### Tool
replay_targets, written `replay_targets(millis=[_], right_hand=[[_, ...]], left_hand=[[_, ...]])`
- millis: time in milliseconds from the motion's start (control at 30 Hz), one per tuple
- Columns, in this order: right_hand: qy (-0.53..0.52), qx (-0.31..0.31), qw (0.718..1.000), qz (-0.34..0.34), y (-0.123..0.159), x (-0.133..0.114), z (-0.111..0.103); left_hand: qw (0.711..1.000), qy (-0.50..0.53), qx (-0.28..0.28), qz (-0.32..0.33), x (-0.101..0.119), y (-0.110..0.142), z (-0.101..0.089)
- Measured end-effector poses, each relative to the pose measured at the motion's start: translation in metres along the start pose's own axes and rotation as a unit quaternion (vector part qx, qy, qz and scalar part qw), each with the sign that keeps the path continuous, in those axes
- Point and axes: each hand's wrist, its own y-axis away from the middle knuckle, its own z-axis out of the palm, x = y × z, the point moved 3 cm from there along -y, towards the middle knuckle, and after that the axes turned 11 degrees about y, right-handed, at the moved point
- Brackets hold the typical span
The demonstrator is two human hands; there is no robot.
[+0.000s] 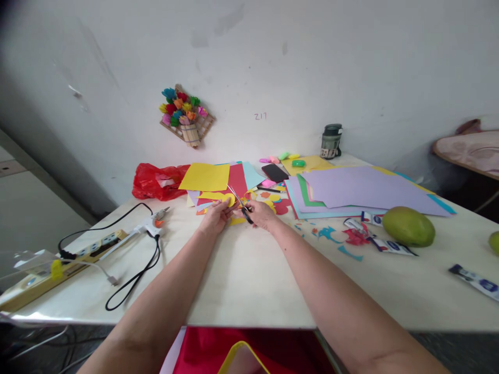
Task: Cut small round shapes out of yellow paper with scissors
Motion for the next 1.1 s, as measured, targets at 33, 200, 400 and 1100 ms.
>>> replay_targets(millis=[33, 200, 400, 1100], right_hand=[[0.005, 0.002, 1.000, -0.003, 0.000, 0.000, 0.000], [0.056, 0.013, 0.998, -0.029, 0.003, -0.003, -0.001], [0.214, 0.066, 0.973, -0.054, 0.007, -0.011, -0.006], [0.375, 0.114, 0.919, -0.043, 0.015, -0.027, -0.003]], left_hand=[[1.000, 0.005, 0.003, 0.001, -0.001, 0.000, 0.000], [1.000, 0.020, 0.013, -0.009, -0.003, -0.003, -0.001], [0.999, 0.037, 0.021, -0.015, -0.005, -0.005, -0.003], [0.997, 0.061, 0.036, -0.031, -0.010, -0.002, 0.006]])
